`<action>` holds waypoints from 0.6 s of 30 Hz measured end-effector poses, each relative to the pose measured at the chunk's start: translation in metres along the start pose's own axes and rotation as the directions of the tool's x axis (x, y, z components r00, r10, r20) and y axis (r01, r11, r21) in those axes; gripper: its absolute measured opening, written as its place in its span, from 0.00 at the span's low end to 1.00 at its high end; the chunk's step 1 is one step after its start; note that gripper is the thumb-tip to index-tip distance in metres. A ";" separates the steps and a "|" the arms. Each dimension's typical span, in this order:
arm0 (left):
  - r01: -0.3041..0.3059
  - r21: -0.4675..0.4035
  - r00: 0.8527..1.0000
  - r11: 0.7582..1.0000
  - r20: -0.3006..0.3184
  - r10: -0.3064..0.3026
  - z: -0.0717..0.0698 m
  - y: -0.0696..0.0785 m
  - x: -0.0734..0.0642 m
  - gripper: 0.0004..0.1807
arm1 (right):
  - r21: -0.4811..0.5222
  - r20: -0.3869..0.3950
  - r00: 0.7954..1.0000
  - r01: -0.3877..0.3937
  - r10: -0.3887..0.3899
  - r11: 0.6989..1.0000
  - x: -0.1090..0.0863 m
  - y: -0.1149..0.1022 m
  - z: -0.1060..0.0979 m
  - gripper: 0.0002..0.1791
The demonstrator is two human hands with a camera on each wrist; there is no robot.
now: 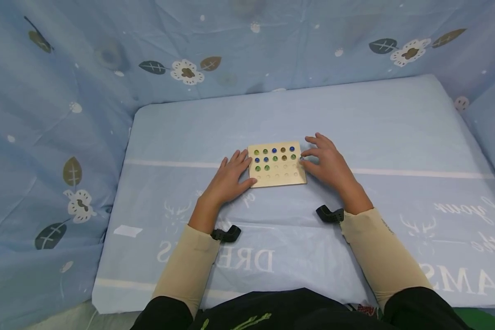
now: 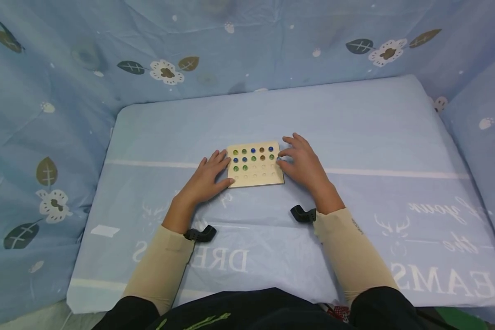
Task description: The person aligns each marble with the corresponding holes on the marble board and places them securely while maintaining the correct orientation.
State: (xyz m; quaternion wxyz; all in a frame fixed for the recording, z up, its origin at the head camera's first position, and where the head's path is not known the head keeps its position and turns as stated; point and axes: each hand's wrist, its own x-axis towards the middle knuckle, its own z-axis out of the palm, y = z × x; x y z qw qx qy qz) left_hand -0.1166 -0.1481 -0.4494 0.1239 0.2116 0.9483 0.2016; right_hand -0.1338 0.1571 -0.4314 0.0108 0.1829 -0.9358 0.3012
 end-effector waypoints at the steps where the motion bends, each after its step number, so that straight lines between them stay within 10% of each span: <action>1: 0.002 0.002 1.000 1.000 0.002 -0.002 0.000 -0.001 0.000 0.40 | -0.002 0.000 1.000 0.006 -0.006 1.000 0.001 -0.002 0.002 0.13; 18: 0.009 0.019 1.000 1.000 -0.012 -0.009 0.001 0.000 0.001 0.40 | 0.000 0.058 0.992 0.110 -0.109 0.994 0.016 -0.035 0.031 0.12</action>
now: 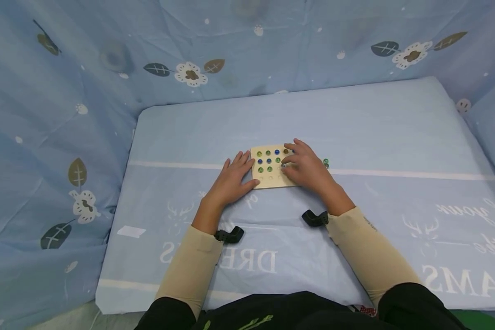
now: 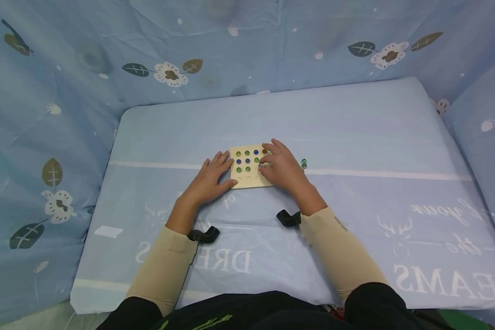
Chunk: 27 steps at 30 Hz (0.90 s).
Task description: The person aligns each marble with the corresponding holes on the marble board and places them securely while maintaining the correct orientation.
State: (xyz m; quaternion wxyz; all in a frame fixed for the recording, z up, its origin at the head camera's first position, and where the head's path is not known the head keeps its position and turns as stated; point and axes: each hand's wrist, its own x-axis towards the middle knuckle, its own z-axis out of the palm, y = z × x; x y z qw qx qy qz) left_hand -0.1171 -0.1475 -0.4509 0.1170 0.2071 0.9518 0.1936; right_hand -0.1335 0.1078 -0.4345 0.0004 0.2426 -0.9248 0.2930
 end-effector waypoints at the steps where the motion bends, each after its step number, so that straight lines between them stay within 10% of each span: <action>1: -0.002 0.000 1.000 1.000 0.000 0.002 0.000 0.000 0.000 0.40 | -0.003 0.001 1.000 0.007 -0.007 1.000 0.000 -0.001 0.001 0.12; 27: 0.010 0.012 1.000 1.000 -0.014 -0.010 -0.001 0.002 -0.001 0.39 | -0.072 0.003 0.998 0.069 -0.069 0.995 0.005 -0.002 0.015 0.13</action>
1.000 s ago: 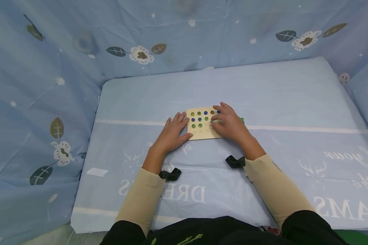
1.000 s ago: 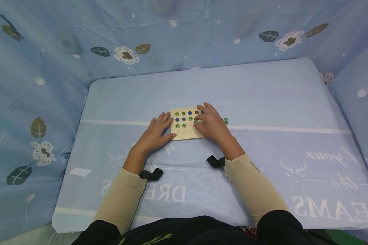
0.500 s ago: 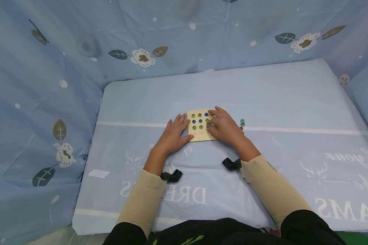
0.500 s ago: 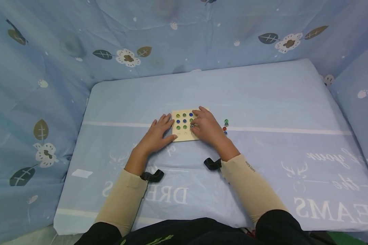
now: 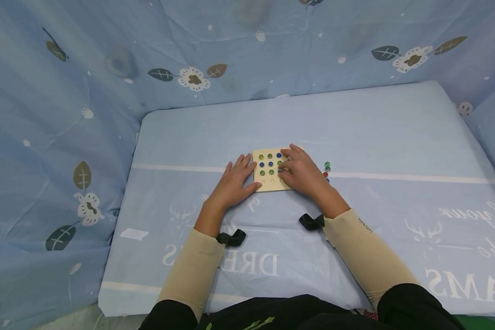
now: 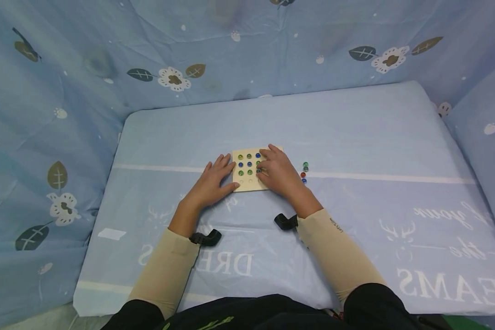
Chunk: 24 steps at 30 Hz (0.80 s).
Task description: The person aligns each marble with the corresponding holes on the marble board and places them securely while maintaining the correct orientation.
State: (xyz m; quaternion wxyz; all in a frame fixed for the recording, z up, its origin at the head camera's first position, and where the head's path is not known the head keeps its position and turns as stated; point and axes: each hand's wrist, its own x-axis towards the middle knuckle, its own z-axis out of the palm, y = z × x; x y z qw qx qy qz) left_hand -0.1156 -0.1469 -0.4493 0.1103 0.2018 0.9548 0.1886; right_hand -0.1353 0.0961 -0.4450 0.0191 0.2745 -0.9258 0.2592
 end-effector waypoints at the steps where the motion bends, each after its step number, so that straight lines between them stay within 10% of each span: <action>1: 0.002 0.002 1.000 1.000 0.001 -0.002 0.000 0.000 0.000 0.39 | -0.001 -0.001 1.000 0.001 -0.001 1.000 0.000 0.000 0.000 0.13; 24: -0.011 -0.020 1.000 1.000 -0.002 0.011 0.000 -0.001 0.000 0.39 | 0.003 -0.022 1.000 0.015 -0.015 1.000 0.000 0.001 0.001 0.13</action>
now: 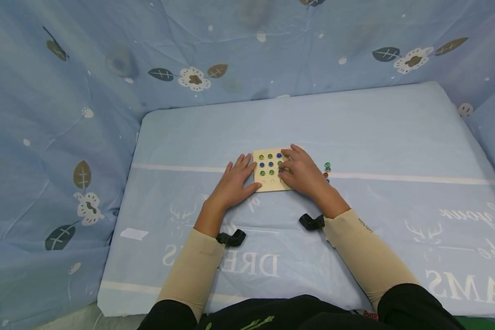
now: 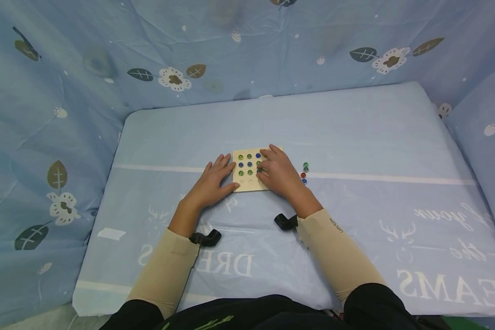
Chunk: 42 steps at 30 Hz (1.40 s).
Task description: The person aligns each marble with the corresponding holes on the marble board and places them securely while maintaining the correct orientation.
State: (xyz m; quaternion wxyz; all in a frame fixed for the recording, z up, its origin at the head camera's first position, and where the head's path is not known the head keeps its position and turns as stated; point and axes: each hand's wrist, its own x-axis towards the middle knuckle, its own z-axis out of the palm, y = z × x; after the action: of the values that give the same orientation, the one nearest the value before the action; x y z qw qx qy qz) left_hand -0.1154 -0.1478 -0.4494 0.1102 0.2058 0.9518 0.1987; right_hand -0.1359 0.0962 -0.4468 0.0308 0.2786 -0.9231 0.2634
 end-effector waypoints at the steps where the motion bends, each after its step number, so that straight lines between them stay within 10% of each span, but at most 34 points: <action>1: 0.000 -0.001 1.000 1.000 0.000 0.000 0.000 0.000 0.000 0.39 | -0.005 0.001 1.000 -0.002 0.002 1.000 0.000 0.000 0.000 0.13; 42: -0.014 -0.012 1.000 1.000 -0.014 0.013 0.002 0.000 0.001 0.40 | 0.072 -0.021 0.970 -0.240 0.242 0.968 -0.041 0.034 -0.052 0.16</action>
State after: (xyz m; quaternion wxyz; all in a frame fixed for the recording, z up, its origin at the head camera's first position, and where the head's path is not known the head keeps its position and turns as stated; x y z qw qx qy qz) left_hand -0.1156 -0.1473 -0.4514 0.1033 0.2102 0.9500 0.2066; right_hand -0.1240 0.1666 -0.4263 0.0025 0.1613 -0.9399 0.3010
